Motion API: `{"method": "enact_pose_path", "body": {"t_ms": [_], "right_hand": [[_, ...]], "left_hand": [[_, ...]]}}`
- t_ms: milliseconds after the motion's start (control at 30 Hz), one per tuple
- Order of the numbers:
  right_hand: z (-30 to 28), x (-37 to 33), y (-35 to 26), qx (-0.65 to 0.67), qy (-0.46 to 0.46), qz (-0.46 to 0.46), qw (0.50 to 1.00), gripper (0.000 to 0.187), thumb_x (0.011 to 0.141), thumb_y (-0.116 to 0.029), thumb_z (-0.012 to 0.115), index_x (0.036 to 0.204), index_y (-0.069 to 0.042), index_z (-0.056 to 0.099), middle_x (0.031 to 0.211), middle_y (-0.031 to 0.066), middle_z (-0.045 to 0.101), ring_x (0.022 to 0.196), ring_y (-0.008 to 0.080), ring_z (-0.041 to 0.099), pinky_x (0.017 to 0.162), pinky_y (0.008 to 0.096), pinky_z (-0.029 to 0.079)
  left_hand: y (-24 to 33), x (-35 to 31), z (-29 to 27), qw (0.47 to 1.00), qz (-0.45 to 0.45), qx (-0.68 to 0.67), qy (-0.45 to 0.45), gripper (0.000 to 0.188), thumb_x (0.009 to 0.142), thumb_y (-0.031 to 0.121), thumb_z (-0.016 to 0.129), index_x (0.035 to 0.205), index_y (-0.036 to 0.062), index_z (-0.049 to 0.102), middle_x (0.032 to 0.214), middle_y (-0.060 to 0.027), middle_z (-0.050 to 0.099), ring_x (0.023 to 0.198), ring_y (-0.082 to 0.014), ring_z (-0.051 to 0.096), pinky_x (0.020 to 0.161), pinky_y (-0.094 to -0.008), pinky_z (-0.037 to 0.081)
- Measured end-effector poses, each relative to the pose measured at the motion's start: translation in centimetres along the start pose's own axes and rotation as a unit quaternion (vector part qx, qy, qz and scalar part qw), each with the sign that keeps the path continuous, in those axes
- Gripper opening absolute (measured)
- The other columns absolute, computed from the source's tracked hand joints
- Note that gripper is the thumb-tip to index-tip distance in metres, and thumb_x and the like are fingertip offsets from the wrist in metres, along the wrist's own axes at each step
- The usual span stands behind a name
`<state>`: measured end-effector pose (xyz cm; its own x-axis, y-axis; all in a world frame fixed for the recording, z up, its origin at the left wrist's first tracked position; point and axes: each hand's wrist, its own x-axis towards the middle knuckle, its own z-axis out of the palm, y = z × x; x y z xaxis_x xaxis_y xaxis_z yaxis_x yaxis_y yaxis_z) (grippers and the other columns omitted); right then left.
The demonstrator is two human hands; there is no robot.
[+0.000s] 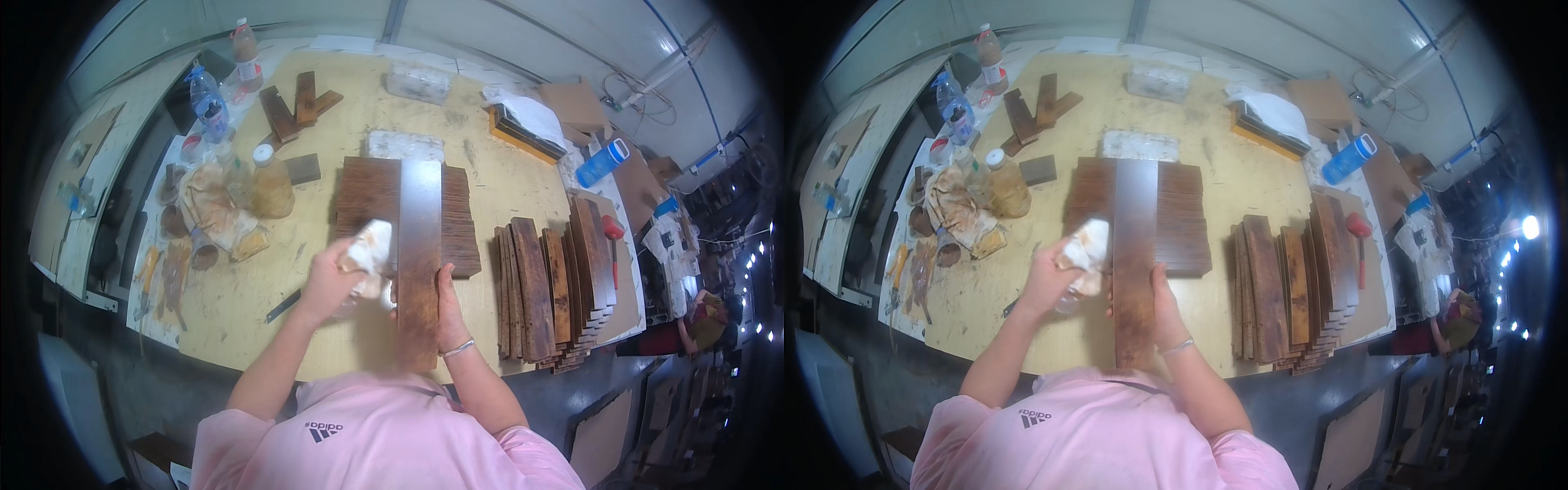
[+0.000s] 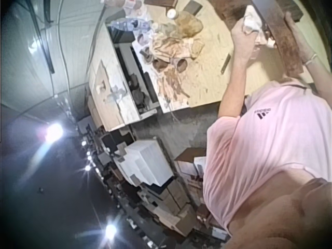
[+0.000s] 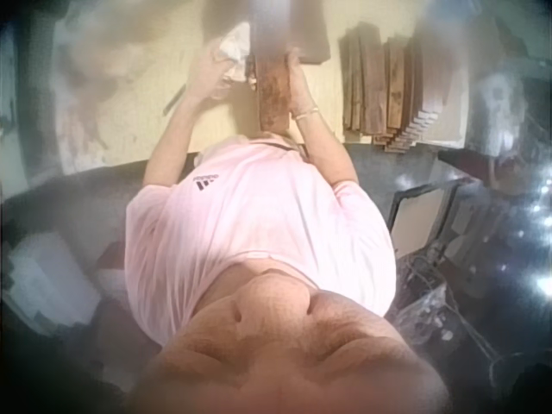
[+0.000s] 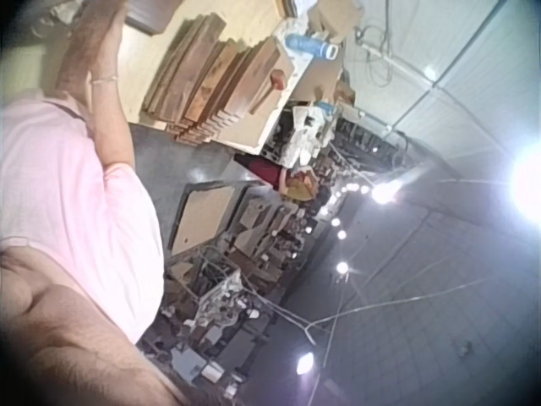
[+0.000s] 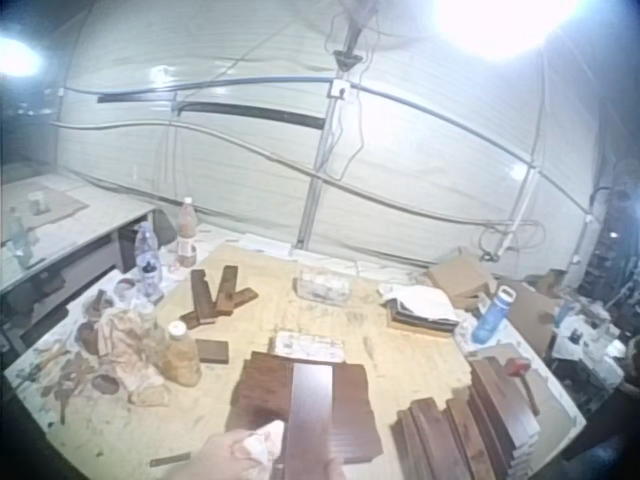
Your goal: The person applies a liquid finish to wooden slats using a small foam applicator and wipes them with a cloth. The person handles the slats one at a time, coating all sides before placing them into a stack on the workbench.
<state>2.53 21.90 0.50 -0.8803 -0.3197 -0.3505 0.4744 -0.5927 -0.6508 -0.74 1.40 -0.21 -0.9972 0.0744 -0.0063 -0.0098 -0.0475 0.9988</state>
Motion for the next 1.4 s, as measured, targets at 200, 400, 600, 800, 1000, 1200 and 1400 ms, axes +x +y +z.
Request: {"method": "enact_pose_path", "body": {"t_ms": [200, 400, 600, 800, 1000, 1200, 1400], "right_hand": [[-1.2, 0.6, 0.0, 0.009, -0.043, -0.014, 0.999, 0.082, 0.087, -0.078, 0.04, 0.121, -0.006, 0.057, 0.096, 0.0109, 0.063, 0.086, 0.0226, 0.063, 0.067, 0.0384, 0.06], [-0.9, 0.3, 0.3, 0.024, 0.043, 0.009, 0.999, 0.081, 0.088, -0.077, 0.039, 0.12, -0.005, 0.056, 0.093, 0.0121, 0.061, 0.085, 0.0229, 0.062, 0.065, 0.0378, 0.06], [-1.6, -0.2, 0.0, -0.001, 0.01, -0.017, 1.0, 0.08, 0.087, -0.077, 0.042, 0.12, -0.005, 0.056, 0.094, 0.0125, 0.061, 0.086, 0.0234, 0.062, 0.064, 0.0371, 0.06], [-0.7, -0.4, 0.3, -0.008, 0.025, -0.006, 1.0, 0.075, 0.09, -0.07, 0.046, 0.12, -0.002, 0.055, 0.094, 0.0127, 0.062, 0.084, 0.0232, 0.063, 0.073, 0.0386, 0.057], [-1.1, -0.3, 0.3, 0.001, 0.024, 0.005, 1.0, 0.071, 0.09, -0.066, 0.052, 0.121, -0.003, 0.055, 0.098, 0.0126, 0.063, 0.088, 0.0236, 0.064, 0.072, 0.0377, 0.059], [-2.7, 0.7, -0.6, -0.043, 0.015, -0.016, 0.999, 0.044, 0.097, -0.033, 0.06, 0.123, 0.003, 0.057, 0.111, 0.0157, 0.067, 0.098, 0.0235, 0.067, 0.086, 0.0368, 0.056], [-0.4, 2.0, -0.9, -0.14, -0.005, -0.062, 0.988, 0.036, 0.096, -0.017, 0.062, 0.125, 0.003, 0.056, 0.117, 0.0113, 0.065, 0.106, 0.018, 0.062, 0.096, 0.0337, 0.049]], "left_hand": [[1.9, 2.0, -4.3, 0.835, 0.218, 0.464, 0.199, 0.061, 0.067, -0.001, 0.076, 0.126, 0.0022, 0.06, 0.118, -0.0143, 0.063, 0.105, -0.0351, 0.059, 0.097, -0.043, 0.046], [-1.9, -0.1, -5.8, 0.914, 0.207, 0.337, 0.091, 0.032, 0.072, 0.003, 0.075, 0.104, 0.0038, 0.069, 0.11, -0.0117, 0.067, 0.106, -0.0311, 0.061, 0.096, -0.0405, 0.047], [-5.7, 0.7, -14.5, 0.864, 0.111, 0.414, 0.264, 0.02, 0.08, 0.001, 0.067, 0.1, 0.0024, 0.071, 0.102, -0.0135, 0.069, 0.09, -0.0295, 0.065, 0.082, -0.0376, 0.052], [-7.8, 0.8, -18.6, 0.791, 0.056, 0.538, 0.284, 0.027, 0.077, 0.0, 0.066, 0.104, 0.0067, 0.069, 0.106, -0.0104, 0.066, 0.103, -0.0313, 0.059, 0.088, -0.0415, 0.049], [-8.9, -0.2, -18.7, 0.782, 0.04, 0.563, 0.265, 0.043, 0.076, 0.001, 0.067, 0.119, 0.0087, 0.064, 0.111, -0.0107, 0.063, 0.108, -0.0313, 0.057, 0.091, -0.0415, 0.048], [-10.2, -4.2, -18.6, 0.91, 0.058, 0.156, 0.38, 0.044, 0.083, -0.003, 0.065, 0.126, -0.0006, 0.058, 0.114, -0.0104, 0.064, 0.105, -0.0225, 0.061, 0.091, -0.0325, 0.049], [1.6, -6.1, -4.0, 0.978, 0.155, 0.103, 0.095, 0.046, 0.078, -0.007, 0.07, 0.123, -0.0023, 0.062, 0.108, -0.0072, 0.061, 0.096, -0.0166, 0.061, 0.086, -0.0282, 0.05]]}}
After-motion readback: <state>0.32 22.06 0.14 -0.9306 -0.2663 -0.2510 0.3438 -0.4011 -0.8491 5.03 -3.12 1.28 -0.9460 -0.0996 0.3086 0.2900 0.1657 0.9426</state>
